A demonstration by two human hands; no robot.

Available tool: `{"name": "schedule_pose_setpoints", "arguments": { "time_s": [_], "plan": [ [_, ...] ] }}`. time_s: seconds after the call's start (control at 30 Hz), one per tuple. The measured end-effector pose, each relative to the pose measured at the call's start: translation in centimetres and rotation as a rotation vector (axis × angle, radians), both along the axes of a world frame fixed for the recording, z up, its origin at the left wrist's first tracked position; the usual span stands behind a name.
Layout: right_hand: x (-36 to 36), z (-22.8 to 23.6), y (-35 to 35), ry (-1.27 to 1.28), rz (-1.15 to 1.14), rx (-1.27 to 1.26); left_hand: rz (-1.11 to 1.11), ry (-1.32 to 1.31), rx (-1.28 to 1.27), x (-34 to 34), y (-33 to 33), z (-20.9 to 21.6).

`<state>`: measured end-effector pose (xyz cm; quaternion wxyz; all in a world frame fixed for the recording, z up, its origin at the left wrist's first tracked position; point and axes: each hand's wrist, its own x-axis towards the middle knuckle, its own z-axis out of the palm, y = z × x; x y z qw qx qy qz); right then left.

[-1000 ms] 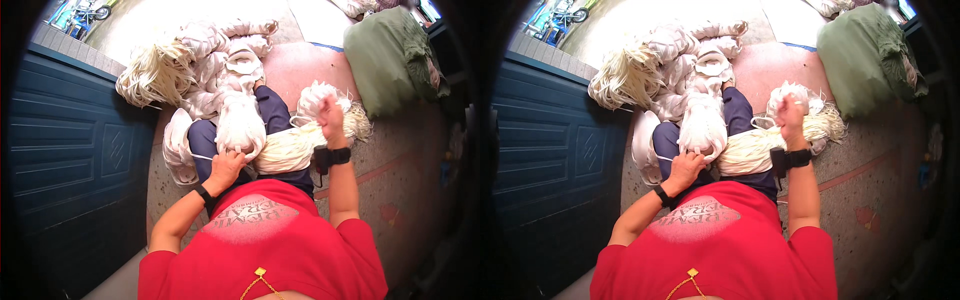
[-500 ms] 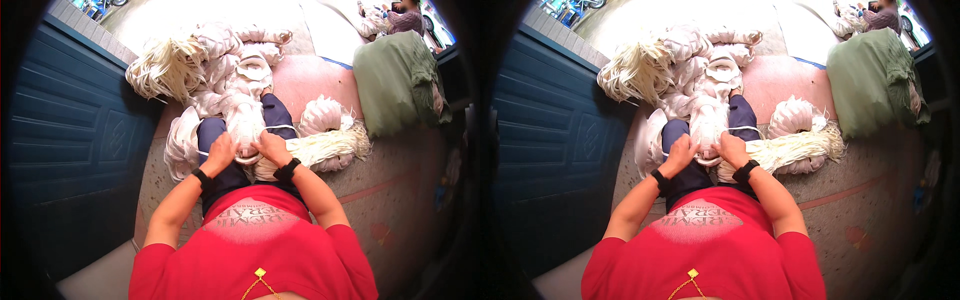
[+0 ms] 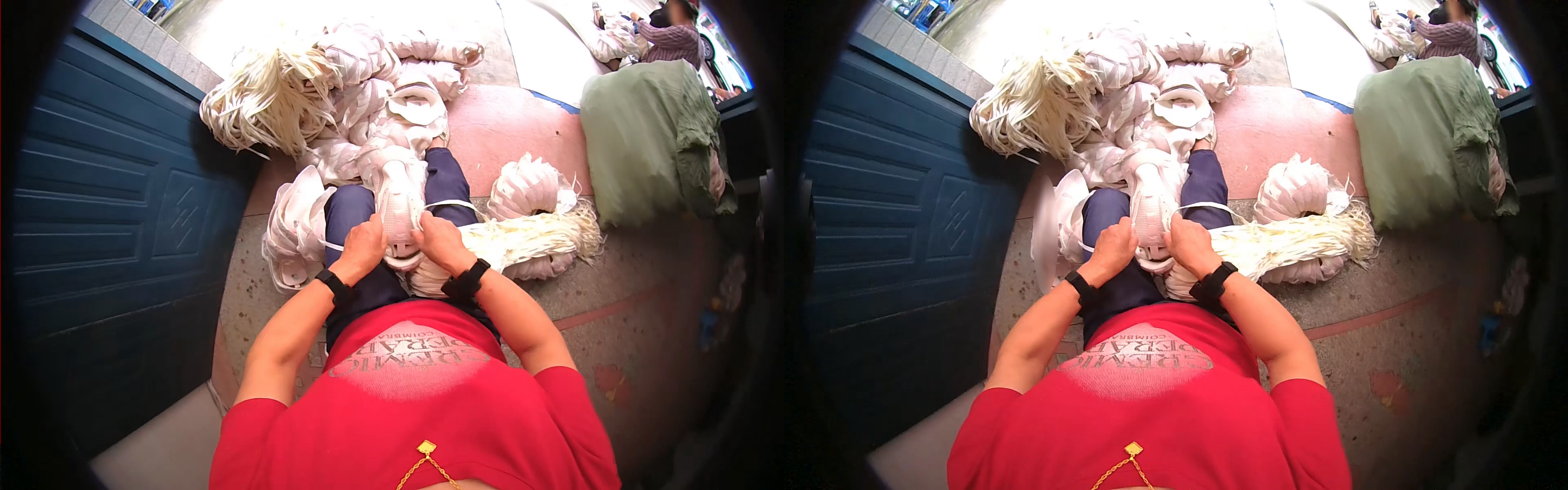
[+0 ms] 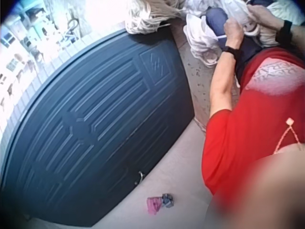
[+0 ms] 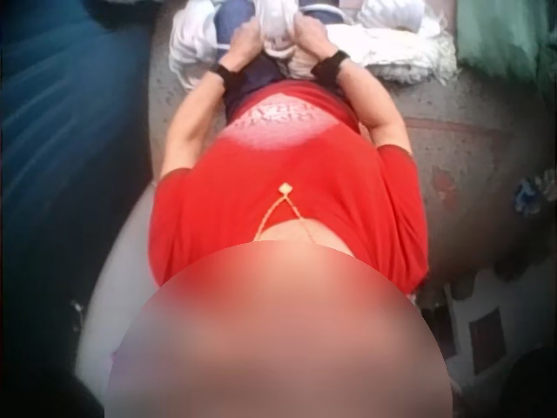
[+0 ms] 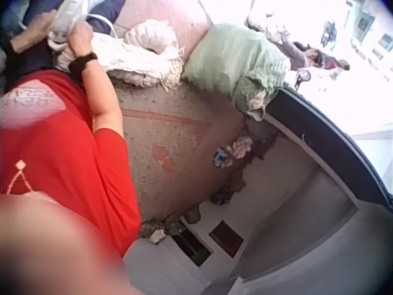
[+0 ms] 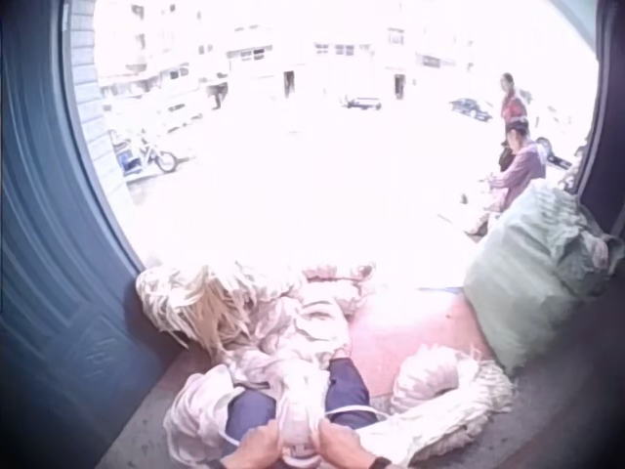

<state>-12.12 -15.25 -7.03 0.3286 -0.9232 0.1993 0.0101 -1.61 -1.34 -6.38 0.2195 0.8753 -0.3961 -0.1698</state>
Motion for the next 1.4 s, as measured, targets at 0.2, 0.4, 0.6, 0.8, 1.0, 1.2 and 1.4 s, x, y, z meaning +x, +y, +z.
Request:
{"name": "schedule_pose_setpoints", "arguments": {
  "time_s": [0.2, 0.4, 0.6, 0.8, 1.0, 1.2, 1.4],
  "plan": [
    [-0.3, 1.1, -0.4, -0.005, -0.004, 0.038, -0.025, -0.013, 0.065, -0.5, -0.2, 1.6],
    [-1.7, 3.6, -0.1, -0.181, 0.208, 0.417, 0.069, 0.606, -0.068, -1.0, -1.7, 3.8],
    [-2.9, 3.4, 1.3, -0.283, 0.296, 0.642, 0.215, 1.432, -0.214, -0.4, -2.5, 4.8],
    [-3.2, 3.7, 1.7, -0.255, 0.327, 0.782, 0.228, 1.349, -0.2, -0.3, -2.0, 4.0],
    [-3.2, 4.1, 1.4, -0.117, 0.346, 0.812, 0.291, 1.402, -0.149, -0.4, -1.7, 4.4],
    [-1.5, 2.6, -1.3, 0.196, -0.323, 1.202, 0.19, 1.156, -0.328, -0.4, -2.0, 5.7],
    [0.9, 7.5, -8.6, -0.551, -0.493, 1.824, 0.057, 1.281, -0.139, -1.4, -2.4, 6.0]
  ]
}}
